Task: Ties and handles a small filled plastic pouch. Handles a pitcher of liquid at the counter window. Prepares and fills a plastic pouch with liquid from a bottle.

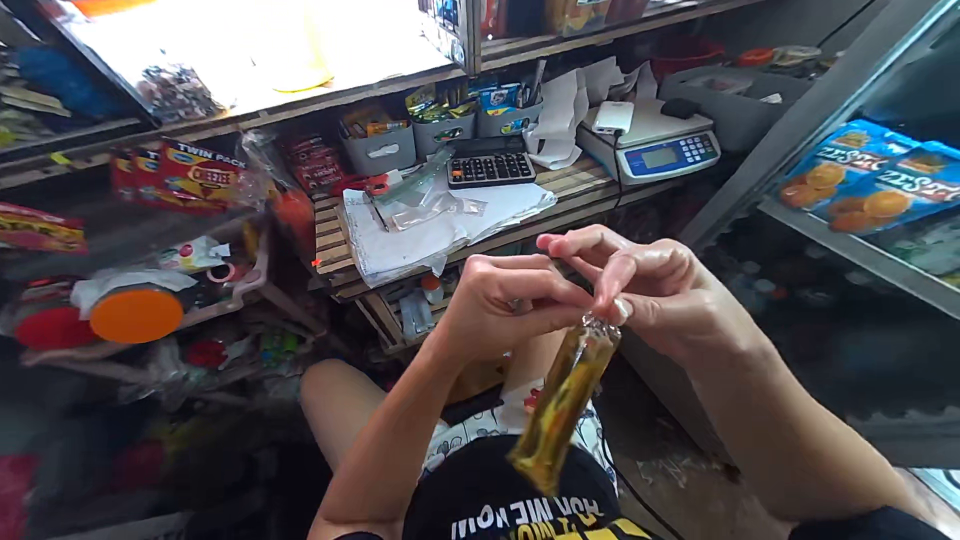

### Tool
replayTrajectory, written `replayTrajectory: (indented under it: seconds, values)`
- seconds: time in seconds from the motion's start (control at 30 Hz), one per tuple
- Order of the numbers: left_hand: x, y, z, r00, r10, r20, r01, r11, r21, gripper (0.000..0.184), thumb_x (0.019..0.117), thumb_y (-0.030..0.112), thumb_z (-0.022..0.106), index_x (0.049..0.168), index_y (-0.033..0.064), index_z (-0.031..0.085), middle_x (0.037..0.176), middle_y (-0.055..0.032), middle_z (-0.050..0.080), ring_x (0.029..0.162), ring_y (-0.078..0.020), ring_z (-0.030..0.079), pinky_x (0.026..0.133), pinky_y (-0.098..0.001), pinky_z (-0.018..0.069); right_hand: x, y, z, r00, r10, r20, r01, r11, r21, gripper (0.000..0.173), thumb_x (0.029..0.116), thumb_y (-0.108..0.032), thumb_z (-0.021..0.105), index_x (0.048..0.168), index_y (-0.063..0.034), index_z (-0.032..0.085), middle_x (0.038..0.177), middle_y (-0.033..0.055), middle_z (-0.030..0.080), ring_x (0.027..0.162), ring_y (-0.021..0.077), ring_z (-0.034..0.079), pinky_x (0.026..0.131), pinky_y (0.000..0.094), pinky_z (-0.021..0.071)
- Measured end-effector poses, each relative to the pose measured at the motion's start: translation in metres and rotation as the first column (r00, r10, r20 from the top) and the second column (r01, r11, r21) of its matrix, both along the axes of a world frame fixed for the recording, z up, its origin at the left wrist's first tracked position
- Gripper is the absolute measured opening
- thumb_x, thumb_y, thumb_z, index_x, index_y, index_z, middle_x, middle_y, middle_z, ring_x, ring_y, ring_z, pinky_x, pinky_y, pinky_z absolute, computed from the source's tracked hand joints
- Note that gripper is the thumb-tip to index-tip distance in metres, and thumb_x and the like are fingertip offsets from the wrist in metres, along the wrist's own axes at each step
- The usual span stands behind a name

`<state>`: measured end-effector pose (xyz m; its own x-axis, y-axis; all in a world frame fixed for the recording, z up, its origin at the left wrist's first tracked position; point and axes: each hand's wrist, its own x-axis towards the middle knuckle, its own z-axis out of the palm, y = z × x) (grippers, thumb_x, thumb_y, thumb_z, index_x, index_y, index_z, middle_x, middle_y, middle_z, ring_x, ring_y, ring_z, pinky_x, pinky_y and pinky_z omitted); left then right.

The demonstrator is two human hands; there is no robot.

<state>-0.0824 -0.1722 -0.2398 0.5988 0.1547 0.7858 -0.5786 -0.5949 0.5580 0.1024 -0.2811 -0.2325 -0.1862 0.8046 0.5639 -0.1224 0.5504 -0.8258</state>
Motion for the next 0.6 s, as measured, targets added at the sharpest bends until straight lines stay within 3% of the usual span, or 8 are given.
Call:
replayTrajectory:
  seconds: [0.07, 0.13, 0.23, 0.3, 0.37, 0.43, 0.5, 0.6]
  values:
    - [-0.002, -0.012, -0.005, 0.980, 0.194, -0.041, -0.189, 0.976, 0.111, 0.005, 0.0846, -0.001, 0.078, 0.090, -0.0019, 0.078, 0.084, -0.0072, 0.073, 0.078, -0.0080, 0.069, 0.070, -0.0223, 0.0599, 0.003, -0.015, -0.025, 0.988, -0.145, -0.049, 0.139, 0.985, -0.103, 0.009, 0.0926, -0.024, 0.074, 0.097, -0.0179, 0.080, 0.135, 0.0027, 0.064, 0.132, 0.0207, 0.056, 0.106, 0.0354, 0.0519]
    - [0.003, -0.026, -0.021, 0.917, 0.398, -0.032, -0.375, 0.885, 0.275, 0.009, 0.0886, 0.005, 0.073, 0.094, 0.0017, 0.080, 0.085, -0.0066, 0.073, 0.079, -0.0100, 0.068, 0.071, -0.0243, 0.0574, 0.004, -0.027, -0.052, 0.937, -0.346, -0.052, 0.338, 0.933, -0.128, 0.009, 0.0924, -0.025, 0.074, 0.094, -0.0180, 0.079, 0.134, 0.0015, 0.064, 0.129, 0.0176, 0.056, 0.105, 0.0324, 0.0519]
    - [0.022, -0.040, -0.054, 0.797, 0.603, -0.033, -0.532, 0.726, 0.436, 0.011, 0.0921, 0.009, 0.068, 0.092, 0.0051, 0.079, 0.080, -0.0066, 0.068, 0.075, -0.0158, 0.066, 0.064, -0.0278, 0.0541, 0.002, -0.034, -0.094, 0.753, -0.655, 0.058, 0.657, 0.754, -0.012, 0.007, 0.0937, -0.023, 0.071, 0.096, -0.0183, 0.077, 0.134, -0.0002, 0.062, 0.130, 0.0163, 0.055, 0.104, 0.0321, 0.0521]
    - [0.033, -0.042, -0.071, 0.760, 0.638, -0.124, -0.540, 0.726, 0.426, 0.010, 0.0918, 0.010, 0.068, 0.087, 0.0061, 0.075, 0.080, -0.0061, 0.065, 0.077, -0.0185, 0.065, 0.064, -0.0308, 0.0542, 0.003, -0.032, -0.121, 0.651, -0.751, 0.109, 0.750, 0.659, 0.065, 0.007, 0.0951, -0.019, 0.069, 0.099, -0.0171, 0.075, 0.135, 0.0008, 0.060, 0.132, 0.0173, 0.053, 0.107, 0.0346, 0.0506]
    - [0.041, -0.041, -0.083, 0.764, 0.555, -0.329, -0.492, 0.831, 0.259, 0.011, 0.0934, 0.011, 0.067, 0.086, 0.0059, 0.072, 0.082, -0.0043, 0.063, 0.080, -0.0161, 0.063, 0.069, -0.0307, 0.0545, 0.006, -0.029, -0.142, 0.613, -0.780, 0.124, 0.776, 0.624, 0.091, 0.009, 0.0961, -0.015, 0.066, 0.101, -0.0159, 0.074, 0.135, 0.0022, 0.059, 0.133, 0.0183, 0.053, 0.108, 0.0364, 0.0499]
    - [0.042, -0.036, -0.093, 0.777, 0.296, -0.556, -0.425, 0.898, -0.116, 0.012, 0.0977, 0.011, 0.064, 0.090, 0.0037, 0.070, 0.087, -0.0038, 0.065, 0.080, -0.0110, 0.063, 0.072, -0.0285, 0.0549, 0.007, -0.025, -0.158, 0.589, -0.795, 0.143, 0.786, 0.605, 0.128, 0.009, 0.0965, -0.015, 0.067, 0.102, -0.0173, 0.074, 0.136, 0.0025, 0.059, 0.136, 0.0190, 0.050, 0.112, 0.0379, 0.0463]
    - [0.040, -0.032, -0.103, 0.772, -0.010, -0.636, -0.398, 0.772, -0.495, 0.017, 0.1019, 0.011, 0.057, 0.093, 0.0029, 0.068, 0.085, -0.0032, 0.065, 0.077, -0.0092, 0.060, 0.071, -0.0269, 0.0504, 0.006, -0.022, -0.171, 0.543, -0.822, 0.170, 0.802, 0.568, 0.184, 0.008, 0.0957, -0.017, 0.069, 0.100, -0.0179, 0.076, 0.135, 0.0040, 0.060, 0.138, 0.0208, 0.048, 0.115, 0.0409, 0.0416]
    - [0.037, -0.029, -0.119, 0.764, -0.220, -0.606, -0.376, 0.612, -0.696, 0.020, 0.1038, 0.012, 0.052, 0.091, 0.0055, 0.066, 0.081, -0.0002, 0.061, 0.075, -0.0065, 0.055, 0.072, -0.0228, 0.0463, 0.004, -0.024, -0.186, 0.473, -0.854, 0.217, 0.812, 0.518, 0.269, 0.005, 0.0944, -0.020, 0.073, 0.098, -0.0198, 0.077, 0.132, 0.0049, 0.063, 0.141, 0.0243, 0.046, 0.122, 0.0516, 0.0308]
